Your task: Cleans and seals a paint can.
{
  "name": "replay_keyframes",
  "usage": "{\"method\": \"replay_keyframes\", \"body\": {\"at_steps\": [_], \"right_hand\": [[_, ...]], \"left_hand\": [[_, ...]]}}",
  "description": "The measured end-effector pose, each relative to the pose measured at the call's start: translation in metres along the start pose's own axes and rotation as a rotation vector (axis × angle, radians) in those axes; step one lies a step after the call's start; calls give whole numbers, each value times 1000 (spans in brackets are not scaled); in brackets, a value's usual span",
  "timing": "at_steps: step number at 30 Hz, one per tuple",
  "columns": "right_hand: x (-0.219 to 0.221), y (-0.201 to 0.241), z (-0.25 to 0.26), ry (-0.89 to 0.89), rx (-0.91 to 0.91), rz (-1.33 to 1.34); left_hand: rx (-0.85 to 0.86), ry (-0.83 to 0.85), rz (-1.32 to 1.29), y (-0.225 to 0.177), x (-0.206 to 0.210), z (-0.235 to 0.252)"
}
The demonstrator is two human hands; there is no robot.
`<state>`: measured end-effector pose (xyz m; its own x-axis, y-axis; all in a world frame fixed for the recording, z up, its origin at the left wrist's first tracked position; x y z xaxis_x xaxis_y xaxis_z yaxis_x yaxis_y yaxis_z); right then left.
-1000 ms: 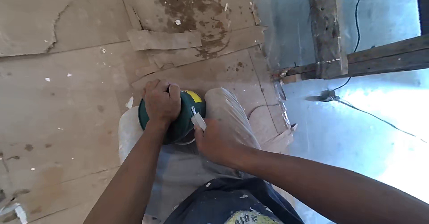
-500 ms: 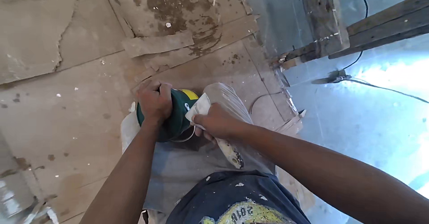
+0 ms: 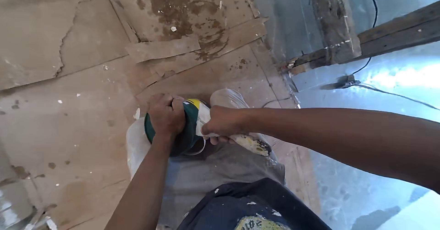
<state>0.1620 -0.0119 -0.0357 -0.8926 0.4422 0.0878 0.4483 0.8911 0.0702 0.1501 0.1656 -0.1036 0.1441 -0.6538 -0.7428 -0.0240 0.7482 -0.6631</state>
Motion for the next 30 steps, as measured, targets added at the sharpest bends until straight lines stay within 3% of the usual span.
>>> {"method": "replay_keyframes", "body": {"at_steps": [17,23,30], "right_hand": [[21,-4,-9,-75,136,144],[29,1,-26,-366,-21,-115],[37,9,-33,-452,-128,-385]], "left_hand": [[30,-22,-28,-4,-2,-1],[20,3,-18,-3,0,-1],[18,21,-20,-4,0,1]]}}
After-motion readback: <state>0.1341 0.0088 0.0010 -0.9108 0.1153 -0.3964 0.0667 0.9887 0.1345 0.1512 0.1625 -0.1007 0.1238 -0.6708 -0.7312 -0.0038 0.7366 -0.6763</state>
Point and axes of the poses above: each hand's wrist, its own z-axis towards the middle knuckle, its own x-axis out of the palm, y = z × x, the point moved 5 cm from there along z, towards the middle knuckle, and after that the axes turned 12 degrees about x, right-handed, at the moved point
